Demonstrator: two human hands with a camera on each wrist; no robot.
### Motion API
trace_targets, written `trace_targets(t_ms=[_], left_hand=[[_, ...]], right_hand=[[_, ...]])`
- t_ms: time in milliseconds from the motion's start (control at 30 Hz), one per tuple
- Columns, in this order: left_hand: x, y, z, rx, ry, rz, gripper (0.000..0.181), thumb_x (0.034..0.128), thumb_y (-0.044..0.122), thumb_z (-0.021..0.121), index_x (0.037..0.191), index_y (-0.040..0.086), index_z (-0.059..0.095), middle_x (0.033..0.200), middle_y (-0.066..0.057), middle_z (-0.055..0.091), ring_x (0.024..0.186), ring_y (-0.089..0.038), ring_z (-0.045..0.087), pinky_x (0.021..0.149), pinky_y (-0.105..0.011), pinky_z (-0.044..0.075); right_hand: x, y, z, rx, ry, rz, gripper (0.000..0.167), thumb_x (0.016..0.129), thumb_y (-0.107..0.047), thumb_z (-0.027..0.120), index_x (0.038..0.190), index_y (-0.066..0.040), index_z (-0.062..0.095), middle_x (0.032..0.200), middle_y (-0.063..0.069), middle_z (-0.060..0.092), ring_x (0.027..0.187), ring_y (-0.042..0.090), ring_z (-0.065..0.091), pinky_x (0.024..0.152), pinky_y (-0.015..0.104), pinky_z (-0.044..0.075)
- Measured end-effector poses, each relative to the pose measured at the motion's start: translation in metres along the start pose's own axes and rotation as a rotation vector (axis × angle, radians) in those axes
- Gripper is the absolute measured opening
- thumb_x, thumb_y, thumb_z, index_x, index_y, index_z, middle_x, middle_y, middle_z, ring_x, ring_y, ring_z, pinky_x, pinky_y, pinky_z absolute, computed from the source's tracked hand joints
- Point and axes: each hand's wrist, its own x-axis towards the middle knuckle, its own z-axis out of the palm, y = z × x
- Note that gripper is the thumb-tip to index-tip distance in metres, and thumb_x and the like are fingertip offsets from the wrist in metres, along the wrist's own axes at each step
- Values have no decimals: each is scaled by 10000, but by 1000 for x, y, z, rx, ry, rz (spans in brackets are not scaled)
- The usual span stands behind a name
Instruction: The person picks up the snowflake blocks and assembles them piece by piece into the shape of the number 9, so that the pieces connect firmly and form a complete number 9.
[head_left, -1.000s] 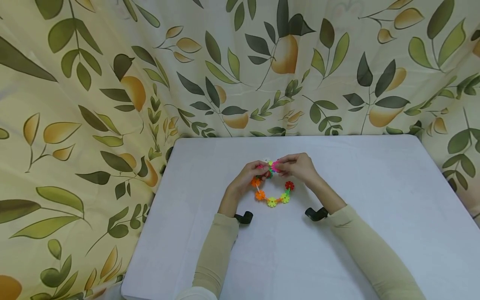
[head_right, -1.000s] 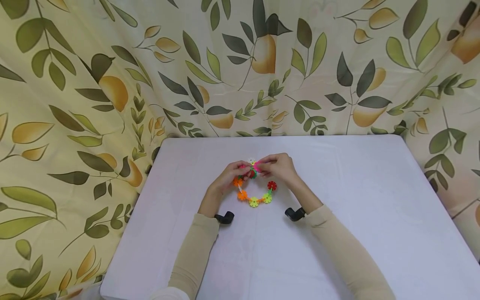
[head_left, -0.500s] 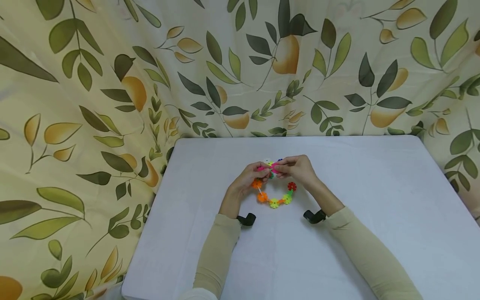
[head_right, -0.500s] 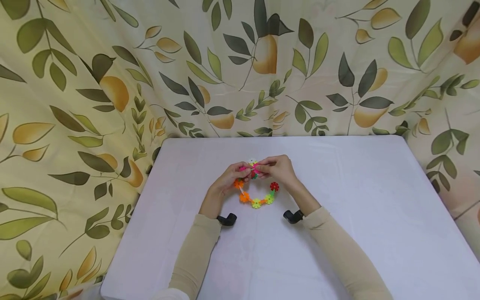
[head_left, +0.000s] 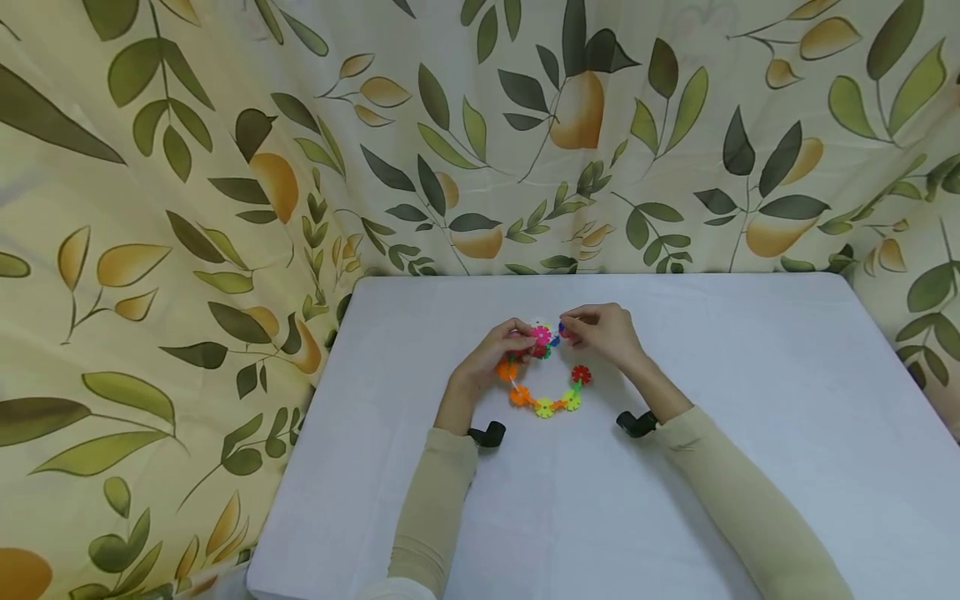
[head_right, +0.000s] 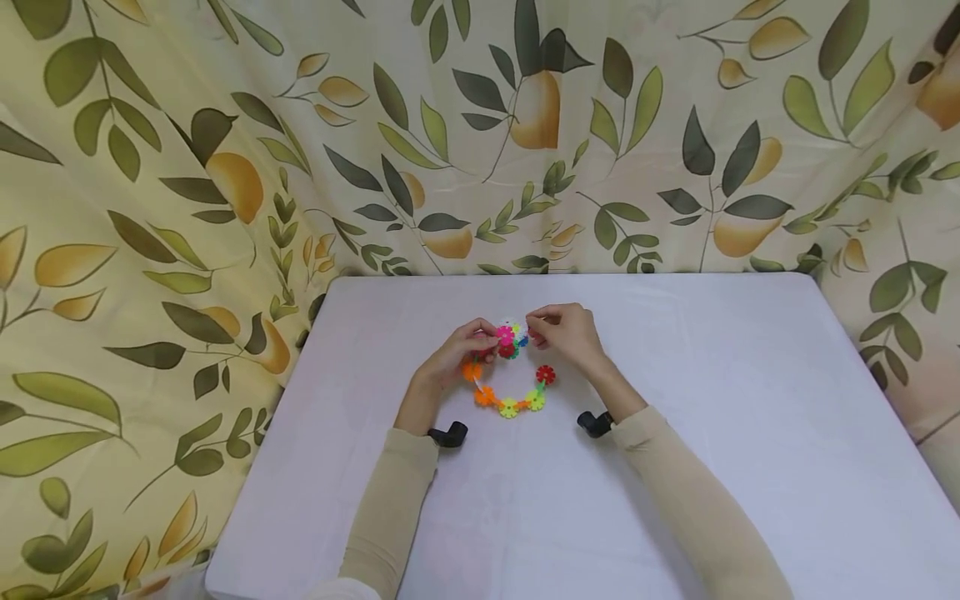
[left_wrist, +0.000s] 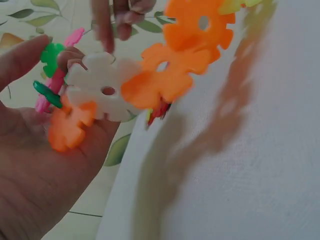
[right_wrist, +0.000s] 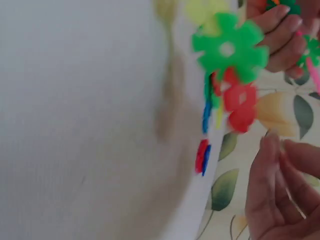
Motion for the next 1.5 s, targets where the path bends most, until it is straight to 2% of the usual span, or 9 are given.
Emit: trace_targets(t_ms=[67,167,300,400,600,800,1067,1300,1500], left_hand=[[0,1,-1,8,-9,-3,84,1026,149,602,1080,100,562,928,-152,599,765,-196,561,745,-271,505],[0,1,0,4,-13,-10,70,1038,158,594,1077,111,559,909,-130,585,747,-189,541,700,-277,477],[0,2,3,1,-23,-20,68,1065,197,579,1066,131,560,903,-129,565,735,-185,517,658,-276,445],[1,1,5,8,-24,-20,77,1079,213,563,1068,137,559,903,-133,563,732,-184,511,649,-271,439],[2,-1,4,35,-24,-11,99,1085,236,555,1087,137,566,902,-123,575,740,-203,514,671,-283,449],[2,-1,3,34,-12,8,101,1087,215,544,1064,120,568,899,-104,568,745,-196,520,694,-303,452],[1,-1,4,8,33,-3,95,1087,167,522,1022,113,566,884,-72,565,802,-253,507,726,-322,449],[1,-1,5,-13,51,0,85,1093,152,514,1077,92,572,932,-87,574,766,-215,523,728,-309,461],[1,-2,5,-28,66,21,99,1088,132,510,1099,52,567,879,-110,569,716,-206,513,697,-300,449]], right_hand=[[5,8,0,-139,54,11,247,1000,-227,721,1149,-39,782,953,142,784,741,243,750,659,306,565],[10,15,2,-264,69,45,249,963,-202,745,1156,-48,780,999,140,766,817,271,700,700,362,507],[19,21,6,-344,36,103,379,961,-266,751,1250,-23,726,1082,179,717,940,323,627,802,446,514],[25,22,10,-396,12,116,444,963,-318,751,1274,-6,701,1081,187,701,955,335,620,829,475,527],[33,21,15,-455,21,119,371,956,-296,764,1171,3,723,1026,162,693,913,324,626,788,465,545],[34,20,17,-424,55,114,284,935,-246,795,1081,-15,720,975,138,715,872,306,647,775,440,545],[28,17,17,-286,119,53,182,928,-189,799,1008,-32,757,896,115,732,817,264,635,683,352,506],[11,8,13,-144,109,-57,136,906,-133,823,999,-47,772,899,93,781,815,242,740,724,345,543],[0,-4,12,-116,85,-156,89,891,-93,833,956,-77,774,891,72,780,795,221,750,674,288,580]])
